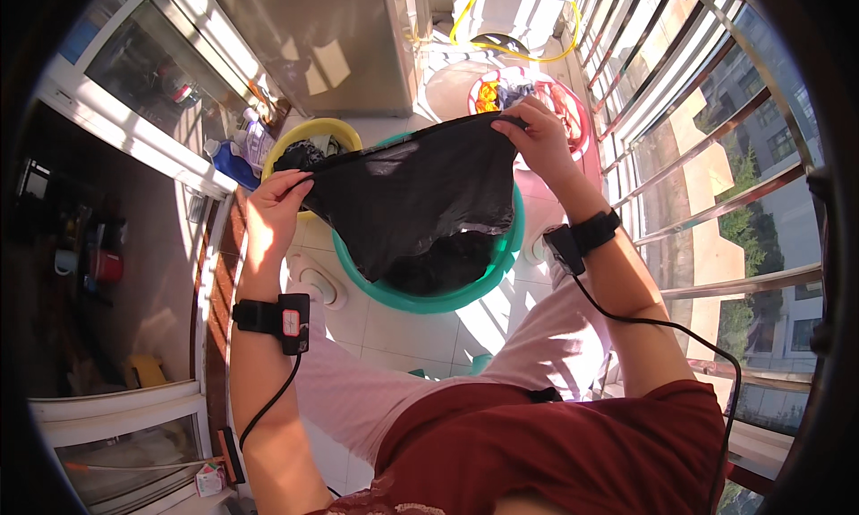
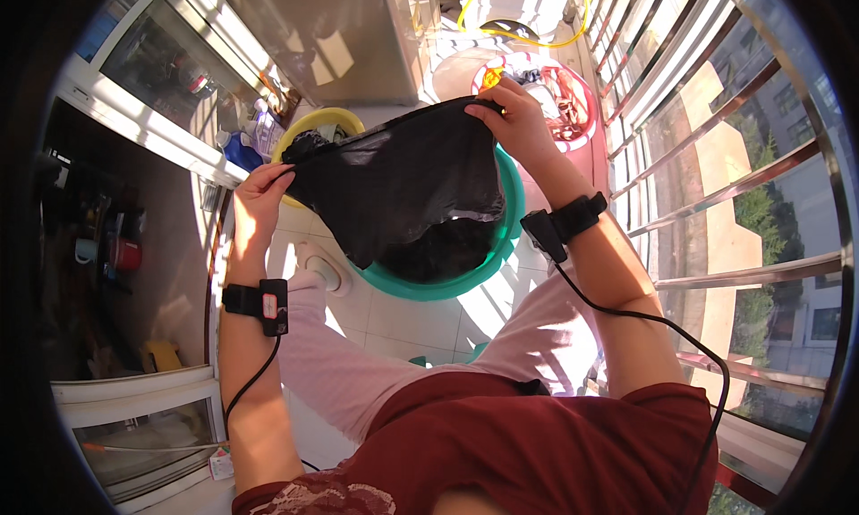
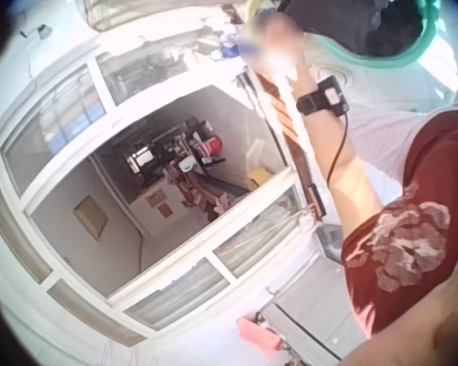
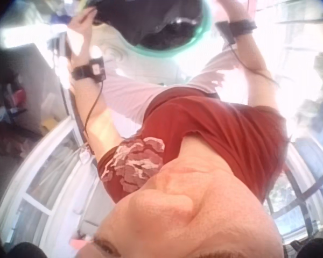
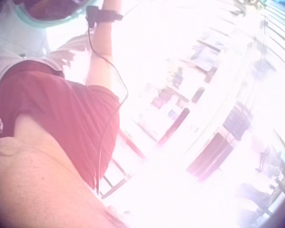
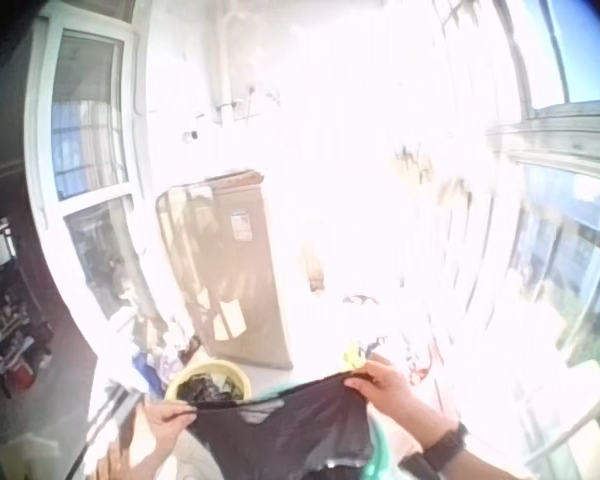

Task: The person hand-washes dark garments in a teal basin filled with soapy water on a balcony. They repeatedly submerge, agitate, and wring the clothes, then transfer them to a yellow basin.

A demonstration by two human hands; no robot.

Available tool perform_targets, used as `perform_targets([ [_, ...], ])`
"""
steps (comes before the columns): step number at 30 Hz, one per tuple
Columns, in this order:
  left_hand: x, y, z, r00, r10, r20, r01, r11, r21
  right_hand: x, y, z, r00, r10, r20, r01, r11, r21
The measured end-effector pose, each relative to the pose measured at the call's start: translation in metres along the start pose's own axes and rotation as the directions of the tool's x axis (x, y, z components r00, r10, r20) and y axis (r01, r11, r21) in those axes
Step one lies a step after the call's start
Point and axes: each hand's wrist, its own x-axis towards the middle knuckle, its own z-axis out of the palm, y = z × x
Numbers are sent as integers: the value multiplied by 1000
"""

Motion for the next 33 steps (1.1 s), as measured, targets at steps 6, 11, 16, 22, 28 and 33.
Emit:
perform_targets([
  [6, 39, 62, -37, 991, 37, -129, -57, 987, -152, 84, -67, -48, 943, -332, -24, 324, 933, -155],
  [11, 68, 127, -73, 970, 129, -206, -158, 978, -133, 123, -132, -83, 902, -427, -65, 404, 888, -218],
  [16, 92, 175, -109, 948, 240, -207, -256, 965, -53, 148, -185, -109, 911, -390, -137, 365, 915, -173],
  [22, 146, 222, -163, 868, 462, -181, -461, 886, 50, 177, -244, -136, 838, -482, -255, 436, 873, -217],
  [28, 165, 202, -169, 908, 403, -116, -402, 915, 35, 181, -217, -117, 907, -319, -275, 326, 945, -20],
  [33, 115, 101, -92, 975, 173, -139, -188, 976, -107, 115, -121, -47, 992, -6, -123, 24, 989, 143],
])
